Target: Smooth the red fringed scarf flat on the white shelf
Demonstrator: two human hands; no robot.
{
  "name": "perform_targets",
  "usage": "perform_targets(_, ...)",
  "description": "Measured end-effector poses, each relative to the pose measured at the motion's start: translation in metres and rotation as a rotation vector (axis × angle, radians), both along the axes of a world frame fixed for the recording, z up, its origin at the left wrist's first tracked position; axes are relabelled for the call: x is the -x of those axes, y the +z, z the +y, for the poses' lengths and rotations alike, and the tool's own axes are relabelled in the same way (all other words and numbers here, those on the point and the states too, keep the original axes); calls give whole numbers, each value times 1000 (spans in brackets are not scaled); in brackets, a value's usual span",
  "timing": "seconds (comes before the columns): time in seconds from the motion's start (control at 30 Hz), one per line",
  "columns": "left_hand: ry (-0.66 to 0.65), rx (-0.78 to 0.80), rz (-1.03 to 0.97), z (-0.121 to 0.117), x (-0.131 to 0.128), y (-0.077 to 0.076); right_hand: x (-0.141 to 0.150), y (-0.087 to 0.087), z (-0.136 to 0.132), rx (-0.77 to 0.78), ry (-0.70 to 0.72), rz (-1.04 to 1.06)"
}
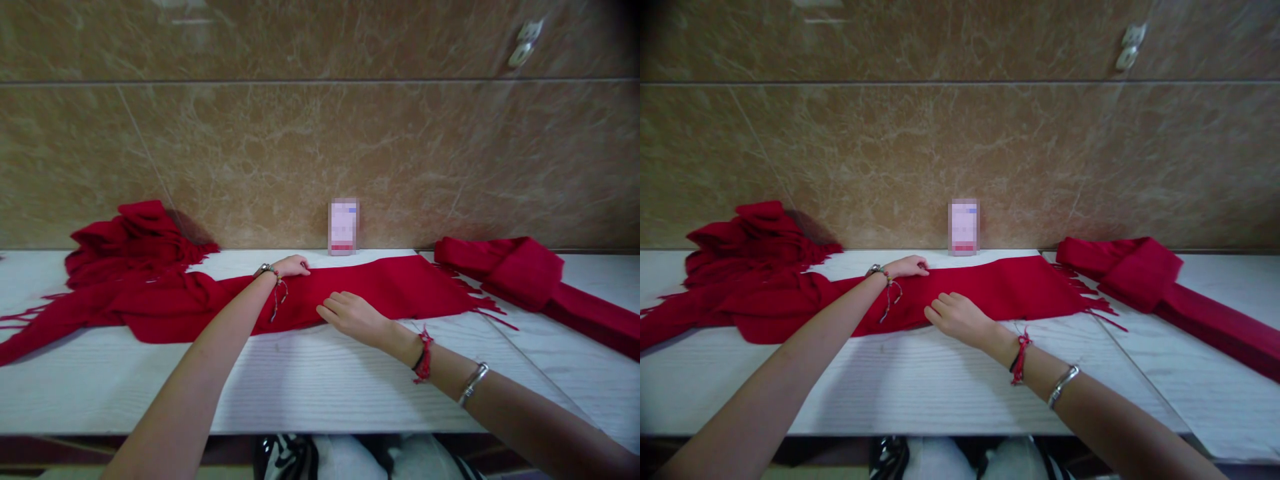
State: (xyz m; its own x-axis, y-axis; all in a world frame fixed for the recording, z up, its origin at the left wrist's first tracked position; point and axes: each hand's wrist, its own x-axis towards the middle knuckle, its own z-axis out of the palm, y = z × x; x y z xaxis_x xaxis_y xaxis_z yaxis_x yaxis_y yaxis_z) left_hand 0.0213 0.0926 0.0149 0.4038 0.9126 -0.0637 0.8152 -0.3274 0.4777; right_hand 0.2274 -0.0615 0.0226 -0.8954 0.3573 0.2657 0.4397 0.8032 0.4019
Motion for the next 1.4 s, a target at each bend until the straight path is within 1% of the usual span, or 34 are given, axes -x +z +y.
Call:
perform_targets(0.13, -3, -5, 8, -2, -1, 2, 3, -2, -1, -51, 11, 31)
perform_targets(0.37, -30, -20, -10, -3, -1, 9, 5, -3, -10, -36, 11, 43)
perform_targets(0.5, -21, -5, -29, 1, 0, 7, 7, -6, -14, -15, -11, 49)
perform_targets(0.7, 1, 15, -52, 6, 0, 1, 7, -5, -14, -18, 5, 87)
perform_targets(0.83, 5, 13, -49, 5, 0, 1, 2, -7, -12, -8, -7, 76)
perform_targets(1.0, 0, -1, -32, 5, -1, 5, -2, -11, -12, -47, 7, 39)
perform_targets(1.2, 5, -12, -22, 6, -4, 3, 2, -7, -16, -59, 33, 17)
perform_targets(1.4, -7, 74, 5, 8, -9, 7, 7, -3, -19, -44, 6, 25)
